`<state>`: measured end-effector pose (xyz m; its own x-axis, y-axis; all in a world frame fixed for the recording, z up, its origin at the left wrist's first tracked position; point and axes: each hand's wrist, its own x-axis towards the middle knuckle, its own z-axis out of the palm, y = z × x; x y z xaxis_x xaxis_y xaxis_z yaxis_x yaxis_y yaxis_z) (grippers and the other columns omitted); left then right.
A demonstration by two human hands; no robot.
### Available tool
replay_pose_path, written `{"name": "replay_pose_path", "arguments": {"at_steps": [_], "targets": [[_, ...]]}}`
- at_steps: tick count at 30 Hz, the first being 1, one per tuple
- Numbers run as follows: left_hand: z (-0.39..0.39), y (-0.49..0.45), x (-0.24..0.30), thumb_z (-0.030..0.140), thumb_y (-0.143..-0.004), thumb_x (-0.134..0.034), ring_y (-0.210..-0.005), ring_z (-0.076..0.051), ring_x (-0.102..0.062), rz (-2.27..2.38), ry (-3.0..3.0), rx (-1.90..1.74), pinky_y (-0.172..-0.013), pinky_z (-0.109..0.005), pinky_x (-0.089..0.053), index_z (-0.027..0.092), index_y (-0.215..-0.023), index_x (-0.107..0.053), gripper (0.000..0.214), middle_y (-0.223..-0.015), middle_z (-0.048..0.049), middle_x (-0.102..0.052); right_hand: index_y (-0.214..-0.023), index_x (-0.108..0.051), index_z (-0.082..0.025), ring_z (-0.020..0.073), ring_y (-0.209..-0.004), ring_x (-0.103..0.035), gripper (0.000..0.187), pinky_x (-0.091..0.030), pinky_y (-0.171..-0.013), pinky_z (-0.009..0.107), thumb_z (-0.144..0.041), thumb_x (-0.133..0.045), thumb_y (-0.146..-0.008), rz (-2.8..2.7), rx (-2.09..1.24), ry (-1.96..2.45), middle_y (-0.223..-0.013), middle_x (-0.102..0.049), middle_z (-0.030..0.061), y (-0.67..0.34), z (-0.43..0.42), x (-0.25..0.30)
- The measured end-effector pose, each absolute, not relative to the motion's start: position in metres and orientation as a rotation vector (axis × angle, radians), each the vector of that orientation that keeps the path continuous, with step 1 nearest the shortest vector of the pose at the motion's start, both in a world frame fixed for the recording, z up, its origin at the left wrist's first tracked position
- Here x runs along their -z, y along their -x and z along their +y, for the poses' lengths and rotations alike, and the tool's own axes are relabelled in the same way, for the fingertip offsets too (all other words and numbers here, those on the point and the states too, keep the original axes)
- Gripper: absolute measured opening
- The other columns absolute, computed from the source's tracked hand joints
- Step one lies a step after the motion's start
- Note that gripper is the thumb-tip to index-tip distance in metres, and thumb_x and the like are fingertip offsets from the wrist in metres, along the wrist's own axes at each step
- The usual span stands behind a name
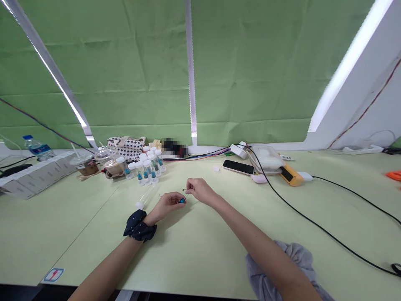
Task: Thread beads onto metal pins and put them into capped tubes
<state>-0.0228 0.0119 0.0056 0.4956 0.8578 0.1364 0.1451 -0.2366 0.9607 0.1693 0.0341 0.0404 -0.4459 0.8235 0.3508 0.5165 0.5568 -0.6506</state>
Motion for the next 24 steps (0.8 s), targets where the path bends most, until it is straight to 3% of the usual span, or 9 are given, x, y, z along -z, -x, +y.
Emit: {"name": "replay_pose_path", "arguments": {"at_steps": [5, 6, 8, 11, 13, 16, 19, 24], "targets": [[0.012, 0.024, -0.007, 0.036, -0.073, -0.063, -0.067, -0.015, -0.057, 0.833, -1.661, -0.807, -0.064, -0.03, -0.047, 0.015, -0.102, -0.065, 0.036, -0.089, -0.0093, -0.067, -0.07, -0.054, -0.017, 0.0101, -0.061, -0.05, 0.008, -0.038, -0.059, 0.021, -0.01, -0.053, -0.074, -2.166, -0.625, 0.977, -0.065, -0.057, -0.0017, -0.157, 0.026, -0.046], [0.013, 0.026, -0.008, 0.036, -0.073, -0.063, -0.064, -0.014, -0.056, 0.83, -1.643, -0.816, -0.062, -0.03, -0.047, 0.014, -0.101, -0.066, 0.036, -0.087, -0.0095, -0.067, -0.075, -0.055, -0.018, 0.01, -0.06, -0.051, 0.004, -0.039, -0.058, 0.021, -0.014, -0.055, -0.074, -2.119, -0.693, 0.96, -0.066, -0.057, -0.0017, -0.155, 0.029, -0.045], [0.017, 0.033, -0.013, 0.037, -0.072, -0.064, -0.063, -0.013, -0.055, 0.839, -1.594, -0.89, -0.062, -0.029, -0.046, 0.013, -0.099, -0.067, 0.036, -0.086, -0.0101, -0.067, -0.094, -0.053, -0.019, 0.0099, -0.059, -0.053, 0.019, -0.04, -0.055, 0.02, -0.024, -0.057, -0.076, -1.982, -0.858, 0.924, -0.073, -0.06, -0.0008, -0.149, 0.038, -0.042], [0.028, 0.051, -0.021, 0.036, -0.071, -0.065, -0.066, -0.013, -0.055, 0.893, -1.457, -1.128, -0.064, -0.028, -0.047, 0.013, -0.103, -0.065, 0.039, -0.091, -0.0109, -0.067, -0.115, -0.041, -0.019, 0.0091, -0.061, -0.057, 0.031, -0.043, -0.052, 0.02, -0.035, -0.036, -0.089, -1.826, -0.999, 0.96, -0.092, -0.062, 0.005, -0.138, 0.058, -0.029], [0.036, 0.066, -0.024, 0.035, -0.07, -0.066, -0.066, -0.012, -0.054, 0.923, -1.334, -1.331, -0.064, -0.027, -0.047, 0.013, -0.106, -0.063, 0.042, -0.093, -0.0111, -0.066, -0.109, -0.046, -0.018, 0.0087, -0.062, -0.057, 0.029, -0.044, -0.054, 0.021, -0.033, -0.031, -0.091, -1.92, -0.905, 1.128, -0.096, -0.061, 0.0065, -0.124, 0.069, -0.018], [0.048, 0.088, -0.025, 0.033, -0.068, -0.069, -0.066, -0.011, -0.054, 0.935, -1.175, -1.575, -0.065, -0.027, -0.046, 0.012, -0.106, -0.062, 0.044, -0.094, -0.0111, -0.065, -0.095, -0.057, -0.017, 0.0102, -0.07, -0.058, 0.017, -0.045, -0.066, 0.023, -0.025, -0.055, -0.08, -2.122, -0.753, 1.232, -0.094, -0.061, 0.0039, -0.096, 0.077, -0.001], [0.056, 0.102, -0.024, 0.032, -0.066, -0.071, -0.066, -0.01, -0.055, 0.913, -1.056, -1.713, -0.066, -0.026, -0.046, 0.013, -0.102, -0.064, 0.042, -0.091, -0.0087, -0.065, -0.091, -0.061, -0.017, 0.0166, -0.086, -0.056, 0.025, -0.043, -0.075, 0.027, -0.026, -0.068, -0.069, -2.209, -0.676, 1.269, -0.098, -0.058, 0.0065, -0.065, 0.077, 0.009], [0.058, 0.105, -0.021, 0.03, -0.065, -0.071, -0.066, -0.009, -0.056, 0.888, -1.01, -1.744, -0.067, -0.026, -0.045, 0.014, -0.101, -0.064, 0.04, -0.088, -0.0071, -0.066, -0.079, -0.063, -0.012, 0.026, -0.095, -0.053, 0.016, -0.041, -0.077, 0.034, -0.025, -0.067, -0.071, -2.334, -0.57, 1.369, -0.097, -0.056, 0.0137, -0.034, 0.074, 0.012]]}}
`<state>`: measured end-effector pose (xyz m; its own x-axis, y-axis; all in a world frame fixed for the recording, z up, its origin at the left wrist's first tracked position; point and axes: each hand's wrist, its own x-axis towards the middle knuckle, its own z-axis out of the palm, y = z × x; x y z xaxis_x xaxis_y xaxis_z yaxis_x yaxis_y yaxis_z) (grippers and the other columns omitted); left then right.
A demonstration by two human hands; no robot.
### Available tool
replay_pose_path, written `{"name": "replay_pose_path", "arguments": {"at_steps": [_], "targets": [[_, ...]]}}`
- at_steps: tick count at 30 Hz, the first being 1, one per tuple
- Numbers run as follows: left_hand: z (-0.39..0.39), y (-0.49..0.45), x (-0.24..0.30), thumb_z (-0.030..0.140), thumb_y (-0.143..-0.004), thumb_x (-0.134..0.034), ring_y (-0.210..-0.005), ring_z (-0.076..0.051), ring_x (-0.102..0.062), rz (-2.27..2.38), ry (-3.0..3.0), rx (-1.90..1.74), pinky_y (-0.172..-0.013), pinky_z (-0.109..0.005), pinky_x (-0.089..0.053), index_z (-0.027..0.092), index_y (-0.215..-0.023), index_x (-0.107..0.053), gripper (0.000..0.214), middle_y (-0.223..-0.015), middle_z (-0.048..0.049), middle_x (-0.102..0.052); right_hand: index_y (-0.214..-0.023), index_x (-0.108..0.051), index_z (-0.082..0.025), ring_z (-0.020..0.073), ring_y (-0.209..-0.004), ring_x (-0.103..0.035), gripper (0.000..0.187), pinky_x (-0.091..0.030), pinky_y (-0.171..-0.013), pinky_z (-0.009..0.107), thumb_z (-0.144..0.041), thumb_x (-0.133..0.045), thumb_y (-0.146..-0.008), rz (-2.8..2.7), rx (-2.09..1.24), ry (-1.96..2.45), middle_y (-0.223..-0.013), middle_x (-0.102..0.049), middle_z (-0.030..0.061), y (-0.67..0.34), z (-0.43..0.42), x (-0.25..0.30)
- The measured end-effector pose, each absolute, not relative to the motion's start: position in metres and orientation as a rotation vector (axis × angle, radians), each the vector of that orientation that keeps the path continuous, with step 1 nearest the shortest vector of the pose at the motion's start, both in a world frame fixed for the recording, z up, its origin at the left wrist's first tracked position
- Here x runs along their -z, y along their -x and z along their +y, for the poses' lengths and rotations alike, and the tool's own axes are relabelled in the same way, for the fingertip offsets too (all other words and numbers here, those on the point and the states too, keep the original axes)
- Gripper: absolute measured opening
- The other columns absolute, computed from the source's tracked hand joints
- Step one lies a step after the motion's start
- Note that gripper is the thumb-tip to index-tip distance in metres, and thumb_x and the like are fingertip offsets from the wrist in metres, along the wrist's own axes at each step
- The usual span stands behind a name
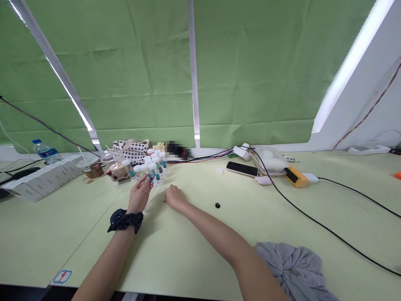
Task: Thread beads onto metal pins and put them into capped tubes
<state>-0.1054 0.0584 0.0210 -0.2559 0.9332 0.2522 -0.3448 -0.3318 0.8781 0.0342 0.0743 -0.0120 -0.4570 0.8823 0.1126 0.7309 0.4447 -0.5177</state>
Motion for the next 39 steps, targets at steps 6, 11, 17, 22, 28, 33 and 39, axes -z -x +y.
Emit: {"name": "replay_pose_path", "arguments": {"at_steps": [6, 11, 17, 22, 28, 33, 39], "targets": [[0.055, 0.097, -0.022, 0.03, -0.065, -0.072, -0.064, -0.008, -0.054, 0.866, -1.04, -1.71, -0.064, -0.026, -0.044, 0.014, -0.1, -0.065, 0.039, -0.09, -0.0081, -0.066, -0.093, -0.059, -0.01, 0.0257, -0.094, -0.056, 0.017, -0.043, -0.077, 0.034, -0.011, -0.053, -0.077, -2.455, -0.515, 1.358, -0.097, -0.059, 0.0155, -0.045, 0.049, 0.018], [0.051, 0.09, -0.022, 0.031, -0.064, -0.072, -0.064, -0.009, -0.055, 0.873, -1.067, -1.67, -0.062, -0.027, -0.044, 0.014, -0.1, -0.065, 0.04, -0.092, -0.009, -0.066, -0.107, -0.052, -0.016, 0.0198, -0.079, -0.062, 0.039, -0.047, -0.065, 0.027, -0.002, -0.052, -0.071, -2.447, -0.588, 1.335, -0.082, -0.063, 0.0069, -0.091, 0.027, 0.012], [0.047, 0.081, -0.02, 0.035, -0.063, -0.073, -0.062, -0.01, -0.054, 0.903, -1.143, -1.59, -0.06, -0.027, -0.044, 0.014, -0.101, -0.065, 0.045, -0.088, -0.0089, -0.066, -0.089, -0.059, -0.012, 0.0144, -0.06, -0.064, 0.016, -0.05, -0.054, 0.024, -0.016, -0.053, -0.074, -1.779, -1.101, 1.3, -0.076, -0.06, 0.0052, -0.197, 0.04, -0.01], [0.045, 0.078, -0.018, 0.035, -0.066, -0.07, -0.064, -0.01, -0.053, 0.894, -1.187, -1.528, -0.062, -0.027, -0.044, 0.014, -0.104, -0.063, 0.044, -0.09, -0.0091, -0.066, -0.077, -0.067, -0.014, 0.0158, -0.064, -0.061, 0.016, -0.048, -0.06, 0.026, -0.023, -0.063, -0.065, -1.876, -0.762, 1.506, -0.071, -0.064, 0.0051, -0.269, 0.047, -0.001], [0.046, 0.077, -0.014, 0.033, -0.07, -0.068, -0.063, -0.009, -0.052, 0.897, -1.203, -1.513, -0.061, -0.027, -0.043, 0.014, -0.105, -0.062, 0.04, -0.09, -0.0088, -0.065, -0.075, -0.069, -0.016, 0.0157, -0.066, -0.059, 0.015, -0.044, -0.062, 0.025, -0.026, -0.061, -0.068, -2.148, -0.774, 1.456, -0.07, -0.066, 0.0037, -0.284, 0.038, 0.011], [0.044, 0.076, -0.014, 0.034, -0.069, -0.068, -0.063, -0.01, -0.052, 0.916, -1.21, -1.504, -0.062, -0.027, -0.043, 0.014, -0.104, -0.063, 0.041, -0.09, -0.0086, -0.066, -0.087, -0.069, -0.018, 0.0151, -0.069, -0.056, 0.019, -0.043, -0.065, 0.026, -0.026, -0.056, -0.075, -2.227, -0.759, 1.34, -0.079, -0.064, 0.0046, -0.276, 0.032, 0.009], [0.043, 0.073, -0.015, 0.033, -0.071, -0.067, -0.062, -0.009, -0.052, 0.914, -1.223, -1.484, -0.061, -0.027, -0.043, 0.014, -0.105, -0.062, 0.039, -0.089, -0.0081, -0.065, -0.092, -0.069, -0.021, 0.0145, -0.073, -0.055, 0.024, -0.042, -0.067, 0.025, -0.018, -0.05, -0.079, -2.253, -0.784, 1.281, -0.085, -0.061, 0.0051, -0.27, 0.028, 0.011]]}}
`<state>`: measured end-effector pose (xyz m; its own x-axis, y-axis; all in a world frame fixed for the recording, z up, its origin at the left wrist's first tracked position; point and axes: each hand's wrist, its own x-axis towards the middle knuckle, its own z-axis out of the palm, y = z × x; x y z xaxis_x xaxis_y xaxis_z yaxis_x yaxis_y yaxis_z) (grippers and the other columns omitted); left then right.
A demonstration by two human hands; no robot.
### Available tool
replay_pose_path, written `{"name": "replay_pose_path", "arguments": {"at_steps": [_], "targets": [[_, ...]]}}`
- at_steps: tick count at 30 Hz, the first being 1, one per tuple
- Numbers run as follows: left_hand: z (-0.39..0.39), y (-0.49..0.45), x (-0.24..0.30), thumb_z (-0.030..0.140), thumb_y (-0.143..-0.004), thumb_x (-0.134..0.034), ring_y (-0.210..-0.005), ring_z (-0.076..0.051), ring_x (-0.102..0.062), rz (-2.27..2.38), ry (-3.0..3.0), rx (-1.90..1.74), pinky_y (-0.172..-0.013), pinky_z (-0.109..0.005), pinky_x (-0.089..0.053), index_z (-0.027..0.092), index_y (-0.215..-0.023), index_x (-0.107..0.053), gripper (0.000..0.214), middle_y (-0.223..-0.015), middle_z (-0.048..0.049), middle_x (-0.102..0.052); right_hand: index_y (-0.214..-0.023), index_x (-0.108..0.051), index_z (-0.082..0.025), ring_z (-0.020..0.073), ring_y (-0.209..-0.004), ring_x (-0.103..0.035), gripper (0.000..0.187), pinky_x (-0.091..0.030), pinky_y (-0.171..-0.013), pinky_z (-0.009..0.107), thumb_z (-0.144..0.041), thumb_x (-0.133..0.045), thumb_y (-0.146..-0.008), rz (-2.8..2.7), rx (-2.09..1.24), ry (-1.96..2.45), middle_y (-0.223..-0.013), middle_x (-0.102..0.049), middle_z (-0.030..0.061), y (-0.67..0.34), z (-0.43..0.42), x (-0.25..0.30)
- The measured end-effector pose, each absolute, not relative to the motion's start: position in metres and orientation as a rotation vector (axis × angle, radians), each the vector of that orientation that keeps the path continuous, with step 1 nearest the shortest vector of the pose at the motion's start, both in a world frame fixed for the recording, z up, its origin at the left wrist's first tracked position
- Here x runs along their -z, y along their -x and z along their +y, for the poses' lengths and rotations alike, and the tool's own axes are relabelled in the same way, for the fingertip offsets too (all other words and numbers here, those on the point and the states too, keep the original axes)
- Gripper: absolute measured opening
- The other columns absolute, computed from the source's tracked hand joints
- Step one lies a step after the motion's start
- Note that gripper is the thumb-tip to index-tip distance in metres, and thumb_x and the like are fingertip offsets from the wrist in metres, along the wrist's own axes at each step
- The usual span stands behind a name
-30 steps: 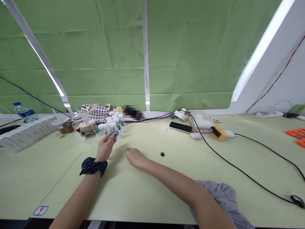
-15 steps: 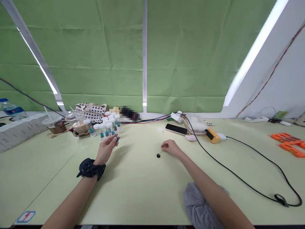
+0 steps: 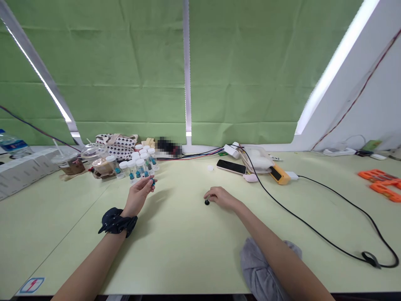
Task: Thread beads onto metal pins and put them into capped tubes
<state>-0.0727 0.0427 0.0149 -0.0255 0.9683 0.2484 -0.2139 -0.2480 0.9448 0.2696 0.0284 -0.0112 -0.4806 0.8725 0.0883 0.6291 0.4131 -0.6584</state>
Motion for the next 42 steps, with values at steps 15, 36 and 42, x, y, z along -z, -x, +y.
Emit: {"name": "replay_pose_path", "arguments": {"at_steps": [15, 36, 42], "targets": [[0.042, 0.071, -0.014, 0.033, -0.071, -0.066, -0.063, -0.01, -0.052, 0.932, -1.254, -1.455, -0.061, -0.028, -0.044, 0.014, -0.105, -0.062, 0.039, -0.089, -0.0084, -0.064, -0.094, -0.07, -0.024, 0.0141, -0.075, -0.056, 0.027, -0.042, -0.068, 0.024, -0.016, -0.047, -0.081, -2.28, -0.779, 1.237, -0.084, -0.059, 0.0042, -0.266, 0.026, 0.011], [0.04, 0.069, -0.015, 0.036, -0.067, -0.069, -0.063, -0.011, -0.053, 0.949, -1.239, -1.42, -0.063, -0.028, -0.045, 0.013, -0.105, -0.062, 0.044, -0.089, -0.0089, -0.066, -0.094, -0.07, -0.023, 0.0148, -0.075, -0.057, 0.026, -0.044, -0.07, 0.026, -0.017, -0.049, -0.08, -2.286, -0.817, 1.204, -0.084, -0.06, 0.0045, -0.268, 0.029, 0.017], [0.035, 0.062, -0.016, 0.034, -0.067, -0.07, -0.072, -0.013, -0.059, 0.873, -1.177, -1.333, -0.075, -0.032, -0.049, 0.014, -0.107, -0.062, 0.045, -0.098, -0.0105, -0.065, -0.092, -0.07, -0.021, 0.0141, -0.071, -0.055, 0.025, -0.042, -0.066, 0.025, -0.023, -0.047, -0.084, -2.148, -0.692, 1.188, -0.078, -0.057, 0.0049, -0.261, 0.027, 0.004]]}}
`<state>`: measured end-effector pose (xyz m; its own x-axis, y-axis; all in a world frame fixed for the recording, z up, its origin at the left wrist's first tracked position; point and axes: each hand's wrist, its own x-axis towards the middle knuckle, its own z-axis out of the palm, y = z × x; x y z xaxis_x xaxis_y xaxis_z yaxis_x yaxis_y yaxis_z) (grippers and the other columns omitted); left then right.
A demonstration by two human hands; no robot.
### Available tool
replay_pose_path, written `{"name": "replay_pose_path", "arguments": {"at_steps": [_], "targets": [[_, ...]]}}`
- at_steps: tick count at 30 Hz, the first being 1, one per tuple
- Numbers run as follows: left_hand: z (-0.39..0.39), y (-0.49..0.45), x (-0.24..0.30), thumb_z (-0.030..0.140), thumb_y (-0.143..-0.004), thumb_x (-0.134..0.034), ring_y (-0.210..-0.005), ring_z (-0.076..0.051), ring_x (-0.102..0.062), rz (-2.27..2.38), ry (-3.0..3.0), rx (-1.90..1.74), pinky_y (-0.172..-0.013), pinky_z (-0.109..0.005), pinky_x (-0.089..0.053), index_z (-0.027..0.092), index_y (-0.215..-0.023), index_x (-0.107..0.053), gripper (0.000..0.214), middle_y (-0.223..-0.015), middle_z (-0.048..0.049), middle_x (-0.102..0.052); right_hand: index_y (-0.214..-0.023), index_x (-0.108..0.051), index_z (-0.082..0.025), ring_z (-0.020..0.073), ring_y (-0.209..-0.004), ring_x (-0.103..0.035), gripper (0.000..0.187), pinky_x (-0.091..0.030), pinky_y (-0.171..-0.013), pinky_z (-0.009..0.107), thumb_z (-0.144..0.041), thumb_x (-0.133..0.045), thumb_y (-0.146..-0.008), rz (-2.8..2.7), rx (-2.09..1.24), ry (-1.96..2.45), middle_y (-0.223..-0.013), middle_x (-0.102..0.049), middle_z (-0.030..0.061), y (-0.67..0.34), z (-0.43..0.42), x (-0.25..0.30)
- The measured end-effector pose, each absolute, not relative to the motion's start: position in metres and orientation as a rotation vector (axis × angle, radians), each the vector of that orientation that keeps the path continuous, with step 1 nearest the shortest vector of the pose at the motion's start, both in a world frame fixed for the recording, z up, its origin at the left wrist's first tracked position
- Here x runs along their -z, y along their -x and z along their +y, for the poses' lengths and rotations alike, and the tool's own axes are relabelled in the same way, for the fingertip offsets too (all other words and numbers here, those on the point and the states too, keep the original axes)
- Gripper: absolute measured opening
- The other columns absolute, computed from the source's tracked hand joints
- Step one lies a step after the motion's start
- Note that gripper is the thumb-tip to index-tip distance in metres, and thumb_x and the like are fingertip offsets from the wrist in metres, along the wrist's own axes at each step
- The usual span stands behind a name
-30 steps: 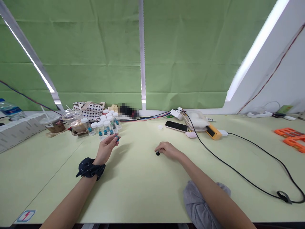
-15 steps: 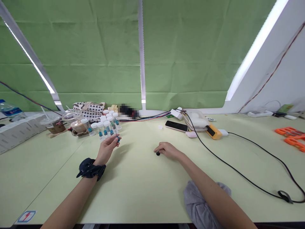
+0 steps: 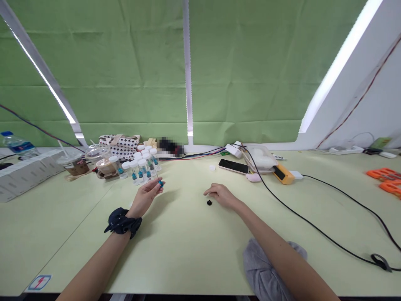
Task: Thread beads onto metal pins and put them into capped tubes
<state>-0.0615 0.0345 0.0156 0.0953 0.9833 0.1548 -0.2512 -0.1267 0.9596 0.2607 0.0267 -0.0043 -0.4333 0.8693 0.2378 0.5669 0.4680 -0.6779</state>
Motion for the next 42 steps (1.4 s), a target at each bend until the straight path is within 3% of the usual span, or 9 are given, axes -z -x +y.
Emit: {"name": "replay_pose_path", "arguments": {"at_steps": [4, 10, 21, 35, 38, 42], "targets": [[0.025, 0.052, -0.018, 0.03, -0.07, -0.069, -0.075, -0.013, -0.06, 0.761, -1.158, -1.205, -0.08, -0.033, -0.048, 0.016, -0.109, -0.062, 0.043, -0.101, -0.0105, -0.065, -0.094, -0.069, -0.022, 0.0135, -0.07, -0.053, 0.025, -0.041, -0.063, 0.025, -0.027, -0.046, -0.086, -2.027, -0.615, 1.1, -0.079, -0.055, 0.0044, -0.237, 0.018, -0.024], [0.015, 0.042, -0.019, 0.028, -0.072, -0.067, -0.074, -0.013, -0.06, 0.712, -1.184, -1.108, -0.075, -0.031, -0.048, 0.016, -0.108, -0.062, 0.038, -0.1, -0.0108, -0.065, -0.098, -0.067, -0.024, 0.0129, -0.071, -0.052, 0.025, -0.041, -0.064, 0.025, -0.029, -0.044, -0.089, -2.001, -0.591, 0.911, -0.079, -0.054, 0.0037, -0.18, 0.003, -0.052], [0.013, 0.037, -0.014, 0.027, -0.066, -0.072, -0.063, -0.013, -0.055, 0.766, -1.277, -1.087, -0.064, -0.028, -0.045, 0.015, -0.096, -0.067, 0.033, -0.075, -0.005, -0.064, -0.097, -0.067, -0.025, 0.0131, -0.07, -0.052, 0.024, -0.042, -0.065, 0.026, -0.025, -0.044, -0.088, -2.033, -0.559, 0.863, -0.078, -0.054, 0.0036, -0.162, 0.01, -0.041], [0.004, 0.029, -0.017, 0.026, -0.063, -0.073, -0.053, -0.008, -0.05, 0.773, -1.294, -1.072, -0.05, -0.022, -0.042, 0.015, -0.077, -0.055, 0.025, -0.078, -0.0029, -0.062, -0.1, -0.066, -0.026, 0.0129, -0.069, -0.051, 0.025, -0.041, -0.064, 0.026, -0.022, -0.044, -0.088, -2.045, -0.604, 0.853, -0.078, -0.054, 0.0035, -0.157, 0.007, -0.033], [0.005, 0.029, -0.016, 0.026, -0.063, -0.073, -0.056, -0.01, -0.057, 0.777, -1.28, -1.064, -0.056, -0.025, -0.046, 0.015, -0.08, -0.056, 0.026, -0.075, -0.002, -0.063, -0.101, -0.066, -0.026, 0.0131, -0.07, -0.052, 0.025, -0.042, -0.065, 0.026, -0.022, -0.045, -0.088, -2.038, -0.602, 0.85, -0.079, -0.055, 0.0036, -0.157, 0.009, -0.03], [0.005, 0.029, -0.016, 0.029, -0.069, -0.07, -0.072, -0.017, -0.066, 0.78, -1.257, -1.06, -0.073, -0.033, -0.05, 0.015, -0.087, -0.057, 0.025, -0.086, -0.0052, -0.067, -0.1, -0.066, -0.026, 0.0135, -0.071, -0.053, 0.024, -0.042, -0.064, 0.026, -0.025, -0.045, -0.088, -1.994, -0.578, 0.885, -0.079, -0.055, 0.0037, -0.158, 0.011, -0.027]]}}
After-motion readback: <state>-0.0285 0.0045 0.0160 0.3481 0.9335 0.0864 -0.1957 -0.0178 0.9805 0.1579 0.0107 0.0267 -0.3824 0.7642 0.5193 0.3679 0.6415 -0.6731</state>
